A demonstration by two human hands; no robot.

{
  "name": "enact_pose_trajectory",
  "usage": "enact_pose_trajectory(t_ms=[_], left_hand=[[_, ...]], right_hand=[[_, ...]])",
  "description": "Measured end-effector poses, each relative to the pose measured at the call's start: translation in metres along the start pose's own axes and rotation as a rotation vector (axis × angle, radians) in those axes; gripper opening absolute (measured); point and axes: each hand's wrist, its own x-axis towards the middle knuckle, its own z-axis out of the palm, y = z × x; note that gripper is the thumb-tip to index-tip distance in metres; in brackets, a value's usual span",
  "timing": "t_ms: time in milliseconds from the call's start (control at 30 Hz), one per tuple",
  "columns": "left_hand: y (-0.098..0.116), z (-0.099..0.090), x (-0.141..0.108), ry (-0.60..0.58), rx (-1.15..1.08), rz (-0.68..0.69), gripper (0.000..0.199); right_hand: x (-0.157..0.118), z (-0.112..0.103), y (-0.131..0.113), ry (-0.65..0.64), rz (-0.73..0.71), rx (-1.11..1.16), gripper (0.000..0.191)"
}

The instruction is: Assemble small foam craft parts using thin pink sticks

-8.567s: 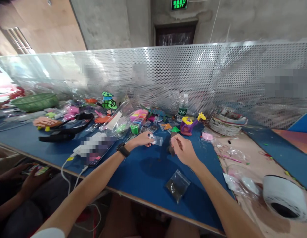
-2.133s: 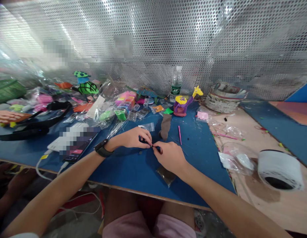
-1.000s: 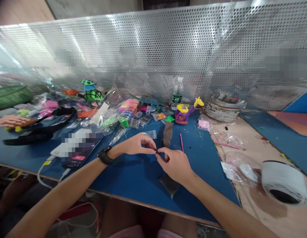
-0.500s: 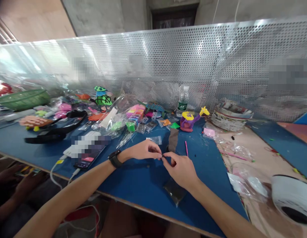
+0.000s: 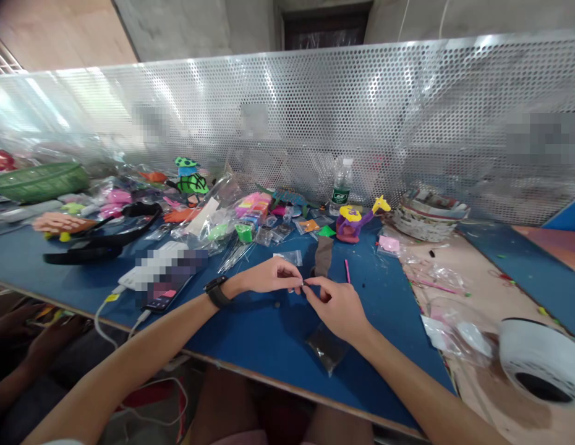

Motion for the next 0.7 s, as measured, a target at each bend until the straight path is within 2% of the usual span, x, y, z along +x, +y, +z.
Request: enact_pose_trajectory(t_ms=[467,700], left_hand=[[-0.0015,0.0003,0.0005,0.022,0.014,-0.005,0.029],[-0.0014,0.0006,0.0000,-0.003,-0.040,0.010,0.027]], right_hand=[[0.0010,-0.0006,-0.0023,0.008,0.002,0.011,0.031],[0.0014,-0.0004,-0.0014,-0.007,0.018,0.033,0.029]])
